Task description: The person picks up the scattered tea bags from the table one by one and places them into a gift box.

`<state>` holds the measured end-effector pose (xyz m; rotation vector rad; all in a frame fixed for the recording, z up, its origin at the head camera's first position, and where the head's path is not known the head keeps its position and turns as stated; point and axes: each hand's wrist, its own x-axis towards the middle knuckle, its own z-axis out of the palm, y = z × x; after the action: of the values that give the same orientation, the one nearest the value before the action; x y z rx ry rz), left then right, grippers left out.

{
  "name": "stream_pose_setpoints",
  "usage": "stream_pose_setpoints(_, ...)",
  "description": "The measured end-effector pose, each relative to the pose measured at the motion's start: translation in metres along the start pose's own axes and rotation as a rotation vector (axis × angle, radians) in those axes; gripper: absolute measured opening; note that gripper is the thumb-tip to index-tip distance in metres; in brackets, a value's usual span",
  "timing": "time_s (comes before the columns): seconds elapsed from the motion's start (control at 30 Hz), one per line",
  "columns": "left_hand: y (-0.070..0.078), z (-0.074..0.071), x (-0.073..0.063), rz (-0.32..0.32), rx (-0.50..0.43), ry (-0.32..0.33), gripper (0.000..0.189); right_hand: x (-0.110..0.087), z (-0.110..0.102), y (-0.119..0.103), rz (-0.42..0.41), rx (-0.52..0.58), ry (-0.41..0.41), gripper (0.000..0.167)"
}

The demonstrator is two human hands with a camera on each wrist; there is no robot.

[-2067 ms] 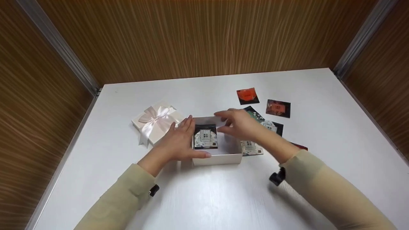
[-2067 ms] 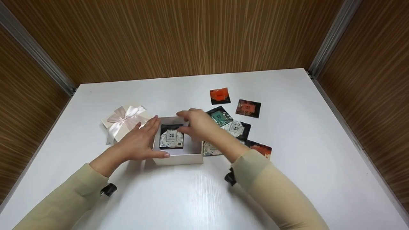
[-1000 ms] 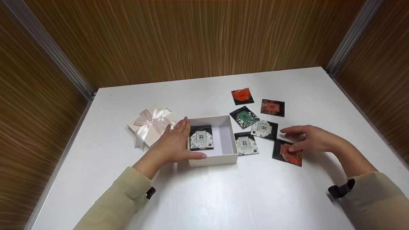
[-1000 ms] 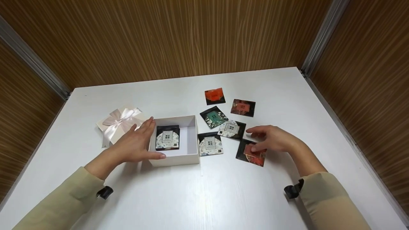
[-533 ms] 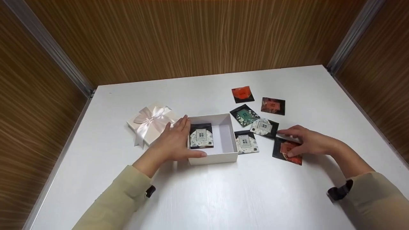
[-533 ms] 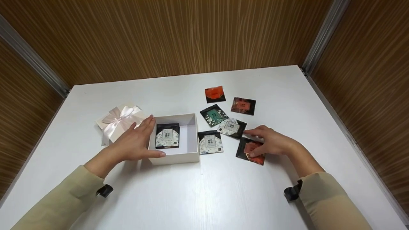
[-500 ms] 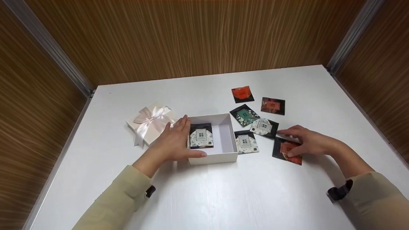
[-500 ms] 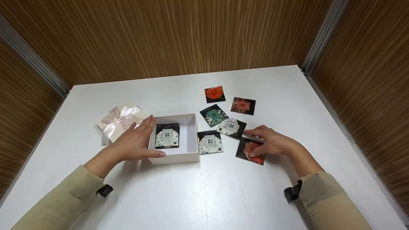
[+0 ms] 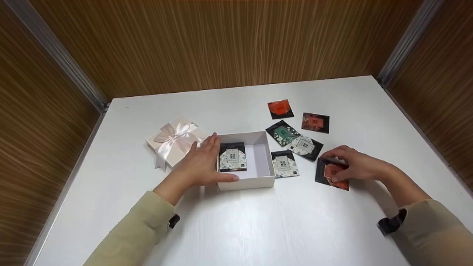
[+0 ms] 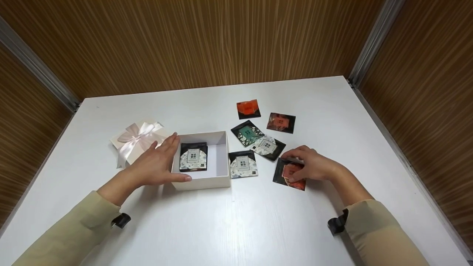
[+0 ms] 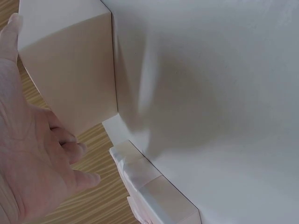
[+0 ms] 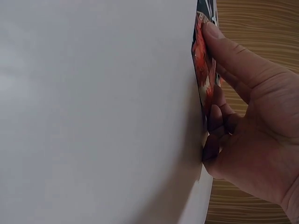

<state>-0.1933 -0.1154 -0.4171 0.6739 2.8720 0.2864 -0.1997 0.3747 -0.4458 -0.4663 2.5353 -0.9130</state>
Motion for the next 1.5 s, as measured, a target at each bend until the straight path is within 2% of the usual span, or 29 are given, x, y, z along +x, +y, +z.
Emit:
stream_pose_setpoints(0.2,0.0006,-0.0009,0.0006,0.0,0.003,-0.005,0.144,-0.0021,0.0014,-0.0005,0.025,-0.014,0.003,0.067)
stream_pose_setpoints(0.4,0.0018,-0.0052,0.0012,0.0,0.002,0.001,0.144,-0.0024,-0.0012,-0.0018,0.0,-0.003,0.027,0.063)
stream_pose_setpoints(0.63,0.0028,-0.0076,0.0016,0.007,0.004,0.0,0.145,-0.0026,-0.0043,0.0006,-0.035,0.068,0.017,0.05)
stream_pose_setpoints(1.0,0.0026,-0.0075,0.0014,0.006,0.017,-0.01,0.144,-0.0053,-0.0045,0.0012,-0.023,0.159,0.013,0.035)
stream_pose_setpoints(1.3,-0.0004,-0.0062,-0.0011,0.0,0.002,-0.017,0.144,-0.0043,-0.0032,0.0016,-0.012,0.137,0.036,0.03)
stream_pose_setpoints(1.5,0.0005,-0.0035,-0.0005,-0.003,0.001,-0.016,0.144,-0.0065,-0.0052,0.0068,0.034,0.127,0.061,0.03)
